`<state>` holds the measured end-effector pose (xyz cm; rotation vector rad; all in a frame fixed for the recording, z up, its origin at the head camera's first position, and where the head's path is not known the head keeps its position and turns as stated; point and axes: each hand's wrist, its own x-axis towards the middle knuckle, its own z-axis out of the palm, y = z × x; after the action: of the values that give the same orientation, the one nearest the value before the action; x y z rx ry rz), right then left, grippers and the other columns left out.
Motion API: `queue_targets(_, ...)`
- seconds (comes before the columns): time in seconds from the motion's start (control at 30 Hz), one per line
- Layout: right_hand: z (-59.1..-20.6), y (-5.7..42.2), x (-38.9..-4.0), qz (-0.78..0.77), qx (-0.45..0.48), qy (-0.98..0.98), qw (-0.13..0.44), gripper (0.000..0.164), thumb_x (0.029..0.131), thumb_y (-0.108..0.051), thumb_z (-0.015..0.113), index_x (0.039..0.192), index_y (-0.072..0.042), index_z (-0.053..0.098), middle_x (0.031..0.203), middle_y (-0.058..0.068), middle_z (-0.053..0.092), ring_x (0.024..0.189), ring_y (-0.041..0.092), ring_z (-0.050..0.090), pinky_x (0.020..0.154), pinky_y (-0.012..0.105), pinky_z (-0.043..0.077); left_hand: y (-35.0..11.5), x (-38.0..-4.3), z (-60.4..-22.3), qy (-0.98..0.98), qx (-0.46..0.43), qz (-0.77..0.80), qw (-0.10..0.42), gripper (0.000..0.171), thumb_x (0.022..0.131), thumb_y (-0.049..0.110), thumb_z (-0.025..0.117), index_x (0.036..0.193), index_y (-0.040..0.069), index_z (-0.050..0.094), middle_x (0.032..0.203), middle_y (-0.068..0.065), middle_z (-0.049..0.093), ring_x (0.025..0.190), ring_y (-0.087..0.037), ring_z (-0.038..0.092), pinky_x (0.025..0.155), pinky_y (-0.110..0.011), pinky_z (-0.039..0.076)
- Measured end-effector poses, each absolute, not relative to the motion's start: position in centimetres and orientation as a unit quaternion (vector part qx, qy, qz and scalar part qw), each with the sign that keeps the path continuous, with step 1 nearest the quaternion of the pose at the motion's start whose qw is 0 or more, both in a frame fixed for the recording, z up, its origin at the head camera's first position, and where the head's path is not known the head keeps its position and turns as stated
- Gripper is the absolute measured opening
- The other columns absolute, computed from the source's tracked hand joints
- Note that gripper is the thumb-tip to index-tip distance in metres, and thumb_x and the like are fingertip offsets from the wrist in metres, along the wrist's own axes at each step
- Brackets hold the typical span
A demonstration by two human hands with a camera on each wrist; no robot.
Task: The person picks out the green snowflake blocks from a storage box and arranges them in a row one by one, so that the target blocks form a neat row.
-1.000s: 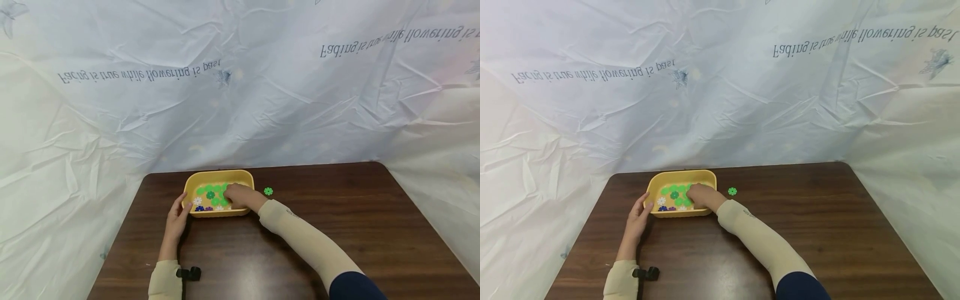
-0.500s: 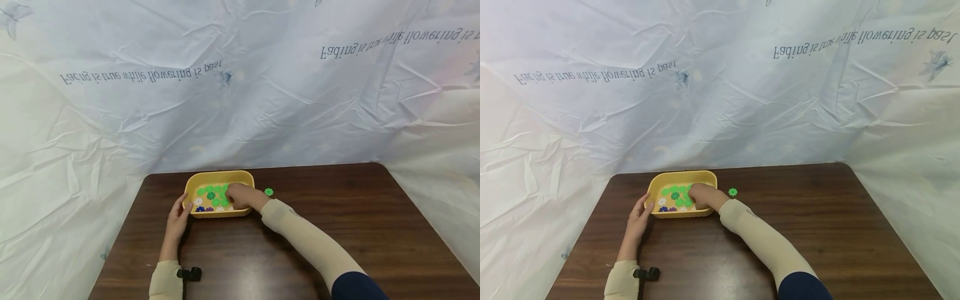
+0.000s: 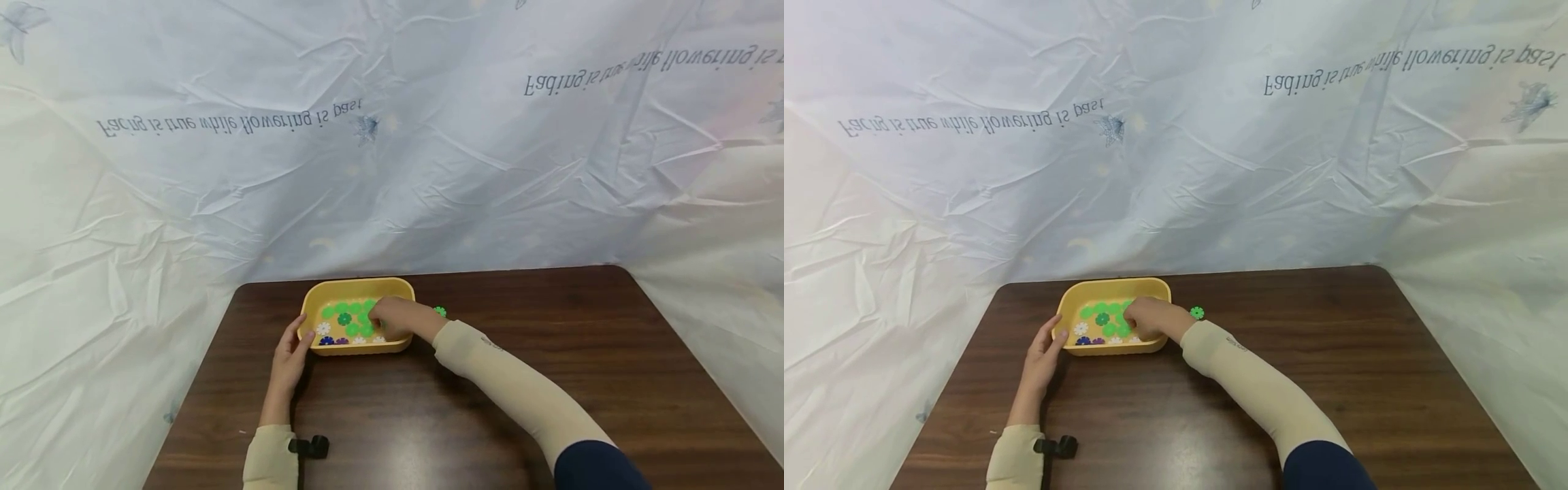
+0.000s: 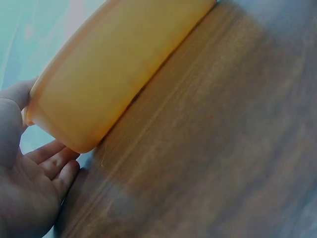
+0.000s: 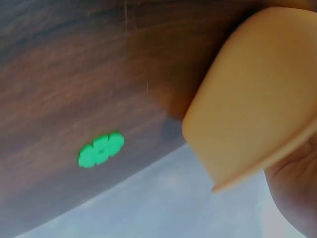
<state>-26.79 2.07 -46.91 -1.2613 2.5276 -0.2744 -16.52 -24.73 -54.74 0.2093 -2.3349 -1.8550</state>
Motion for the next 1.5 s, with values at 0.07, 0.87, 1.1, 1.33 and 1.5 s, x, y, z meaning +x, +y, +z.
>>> queue_targets(0.07,-46.4,2.4,-26.7,-0.092,-0.442,0.879,0.152,0.017,0.096,0.001,0.068,0.086,-0.011,0.062,0.076,-0.006,0.038,0.069,0.011,0.028,0.064,0.030,0.028,-24.7,-16.4,-54.7,-0.779,0.067,-0.618,0.079,0.054,0.111,0.019,0.058,0.160,0.005,0.042,0.170,-0.017,0.031,0.158,-0.035,0.021,0.125,-0.056,0.024)
queue_targets(0.87,-42.3,5.9,-26.7,-0.068,-0.476,0.866,0.138,0.026,0.097,0.003,0.071,0.121,-0.006,0.078,0.123,0.007,0.073,0.116,0.025,0.067,0.094,0.037,0.057,-25.0,-15.8,-54.4,-0.788,0.064,-0.606,0.084,0.056,0.110,0.025,0.059,0.161,0.008,0.042,0.170,-0.016,0.030,0.158,-0.037,0.021,0.125,-0.058,0.024)
queue_targets(1.1,-41.6,7.8,-26.9,-0.072,-0.471,0.870,0.130,0.023,0.095,0.001,0.075,0.118,-0.004,0.078,0.118,0.007,0.074,0.112,0.027,0.066,0.095,0.040,0.056,-24.5,-16.0,-54.8,-0.786,0.054,-0.610,0.089,0.056,0.110,0.030,0.060,0.160,0.010,0.045,0.170,-0.015,0.032,0.158,-0.036,0.022,0.125,-0.057,0.024)
queue_targets(1.33,-41.7,9.5,-27.2,-0.090,-0.463,0.873,0.123,0.020,0.094,0.002,0.074,0.113,-0.002,0.077,0.110,0.009,0.074,0.104,0.028,0.068,0.088,0.039,0.057,-24.6,-16.2,-55.1,-0.792,0.052,-0.602,0.092,0.056,0.110,0.031,0.060,0.160,0.010,0.045,0.170,-0.016,0.032,0.158,-0.038,0.023,0.125,-0.058,0.024)
queue_targets(1.5,-42.2,10.6,-27.7,-0.091,-0.443,0.883,0.125,0.019,0.094,0.001,0.077,0.112,-0.006,0.075,0.108,0.007,0.072,0.100,0.025,0.065,0.083,0.038,0.055,-24.7,-16.1,-55.0,-0.789,0.052,-0.606,0.089,0.057,0.110,0.031,0.060,0.160,0.010,0.044,0.170,-0.015,0.032,0.158,-0.036,0.022,0.126,-0.056,0.023)
